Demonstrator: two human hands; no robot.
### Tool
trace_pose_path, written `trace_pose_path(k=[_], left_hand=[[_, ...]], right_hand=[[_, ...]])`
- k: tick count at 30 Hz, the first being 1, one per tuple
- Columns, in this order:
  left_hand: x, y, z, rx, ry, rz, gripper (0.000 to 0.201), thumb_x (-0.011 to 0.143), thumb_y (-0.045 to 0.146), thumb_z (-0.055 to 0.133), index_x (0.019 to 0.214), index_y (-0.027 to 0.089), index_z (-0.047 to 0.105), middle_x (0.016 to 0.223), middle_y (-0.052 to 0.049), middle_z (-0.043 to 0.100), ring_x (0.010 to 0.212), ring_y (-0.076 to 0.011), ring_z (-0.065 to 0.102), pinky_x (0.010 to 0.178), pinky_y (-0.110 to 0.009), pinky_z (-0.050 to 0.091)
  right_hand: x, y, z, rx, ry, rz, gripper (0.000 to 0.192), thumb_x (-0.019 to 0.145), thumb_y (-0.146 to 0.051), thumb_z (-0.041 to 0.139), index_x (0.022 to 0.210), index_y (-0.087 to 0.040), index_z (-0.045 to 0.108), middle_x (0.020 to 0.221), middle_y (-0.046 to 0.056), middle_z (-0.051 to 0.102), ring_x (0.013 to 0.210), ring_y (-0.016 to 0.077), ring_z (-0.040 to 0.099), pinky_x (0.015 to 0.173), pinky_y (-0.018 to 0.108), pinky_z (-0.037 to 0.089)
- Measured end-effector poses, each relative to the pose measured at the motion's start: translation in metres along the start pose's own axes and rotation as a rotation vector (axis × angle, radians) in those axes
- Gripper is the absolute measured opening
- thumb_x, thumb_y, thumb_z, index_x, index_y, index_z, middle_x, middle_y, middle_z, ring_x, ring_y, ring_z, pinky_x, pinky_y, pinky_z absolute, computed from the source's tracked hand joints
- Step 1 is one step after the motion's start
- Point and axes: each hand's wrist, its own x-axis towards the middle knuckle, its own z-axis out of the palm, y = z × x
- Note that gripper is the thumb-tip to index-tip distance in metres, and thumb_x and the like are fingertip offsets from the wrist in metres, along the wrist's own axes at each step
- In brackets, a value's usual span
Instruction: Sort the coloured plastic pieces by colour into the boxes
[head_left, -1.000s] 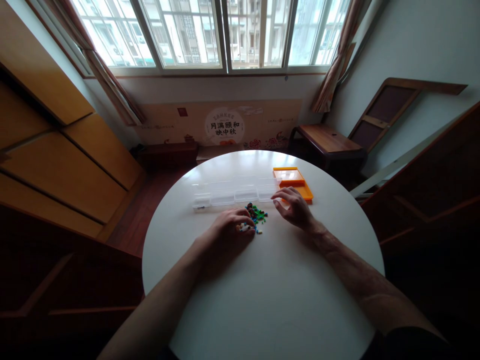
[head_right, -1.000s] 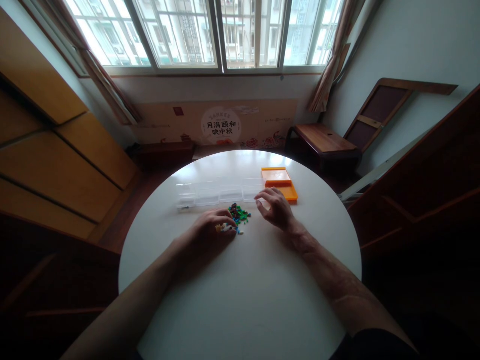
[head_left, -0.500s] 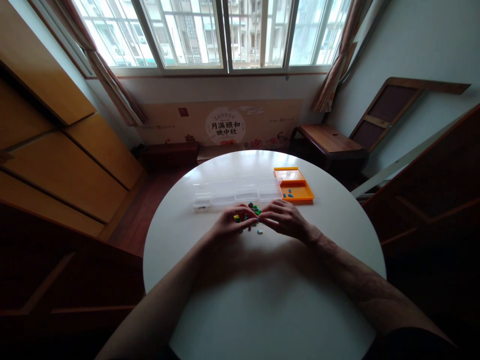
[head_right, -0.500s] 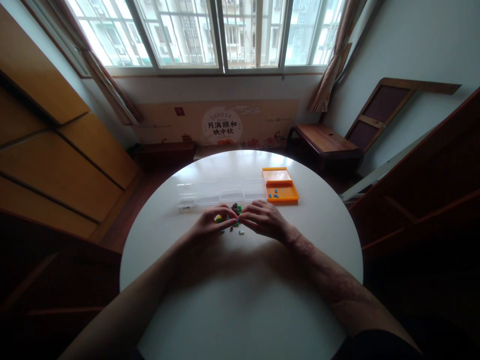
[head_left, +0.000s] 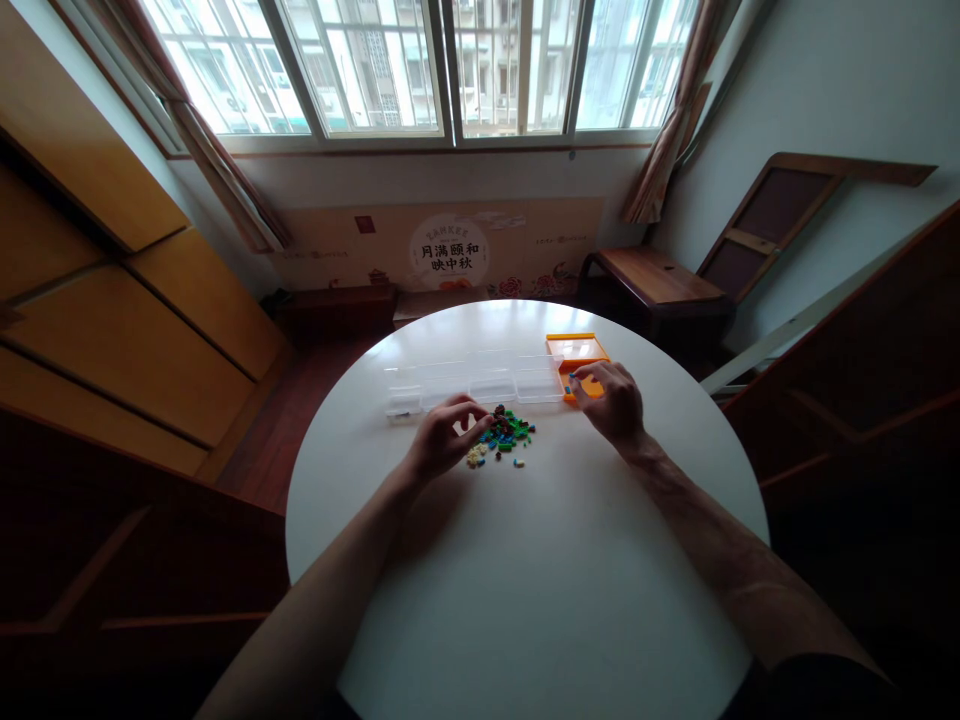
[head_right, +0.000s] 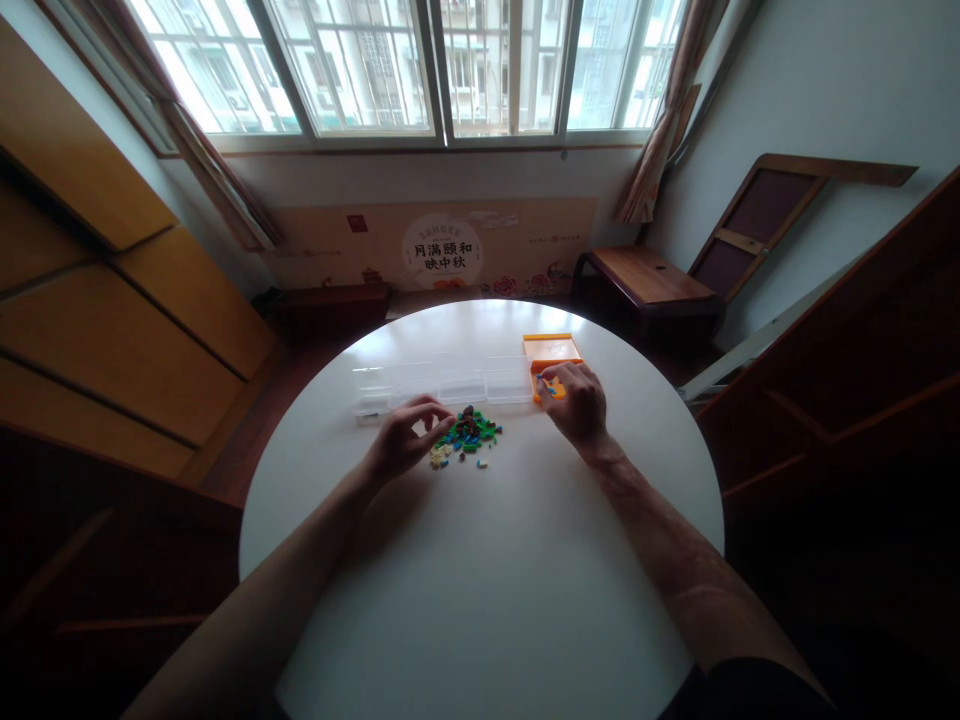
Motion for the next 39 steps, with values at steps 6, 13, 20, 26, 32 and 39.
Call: trace_pose_path(k=[6,13,20,26,32,39], left_hand=[[0.000,-0.005,-0.006,0.065,-0.074,0.060,0.015,0.100,0.034,0.075,0.098,0.020,0.082,0.095,-0.006,0.074,0.075,-0.0142,0.062,0.071,-0.028,0.053],[-0.004,-0.009,-0.014,0.189,-0.204,0.097,0.007,0.092,0.029,0.080,0.090,0.022,0.081,0.094,-0.005,0.075,0.078,-0.0159,0.065,0.073,-0.028,0.051],[-0.005,-0.007,-0.010,0.278,-0.251,0.093,0.008,0.092,0.033,0.082,0.092,0.025,0.083,0.095,-0.003,0.075,0.082,-0.0172,0.068,0.072,-0.027,0.049],[-0.005,-0.016,-0.003,0.318,-0.219,0.164,0.010,0.097,0.032,0.077,0.092,0.026,0.083,0.093,-0.004,0.076,0.079,-0.0165,0.068,0.073,-0.027,0.050],[-0.005,-0.020,0.000,0.256,-0.209,0.152,0.018,0.106,0.035,0.069,0.099,0.023,0.080,0.099,-0.006,0.076,0.082,-0.0159,0.070,0.075,-0.026,0.052],[-0.001,-0.008,0.006,0.098,-0.126,0.062,0.022,0.110,0.039,0.064,0.104,0.020,0.074,0.100,-0.005,0.078,0.080,-0.0155,0.070,0.077,-0.027,0.055]], right_hand=[[-0.002,0.017,0.007,-0.045,-0.060,0.069,0.010,0.099,-0.031,0.068,0.098,-0.023,0.075,0.100,0.009,0.079,0.092,0.0311,0.066,0.089,0.048,0.054],[-0.004,-0.001,0.009,0.032,-0.122,-0.061,0.010,0.100,-0.029,0.067,0.100,-0.024,0.076,0.100,0.008,0.077,0.093,0.0303,0.066,0.088,0.047,0.055],[-0.004,-0.014,0.009,0.097,-0.213,-0.137,0.007,0.099,-0.025,0.068,0.099,-0.024,0.075,0.103,0.008,0.076,0.099,0.0299,0.067,0.097,0.048,0.055],[-0.004,-0.024,0.005,0.155,-0.239,-0.192,0.008,0.101,-0.022,0.068,0.099,-0.024,0.075,0.107,0.007,0.077,0.105,0.0299,0.069,0.102,0.049,0.054],[-0.004,-0.026,0.004,0.242,-0.237,-0.269,0.011,0.103,-0.022,0.066,0.100,-0.025,0.076,0.107,0.007,0.078,0.104,0.0283,0.070,0.101,0.049,0.055],[-0.005,-0.043,-0.002,0.373,-0.356,-0.434,0.008,0.105,-0.026,0.070,0.107,-0.027,0.078,0.108,0.007,0.080,0.101,0.0257,0.071,0.092,0.044,0.060]])
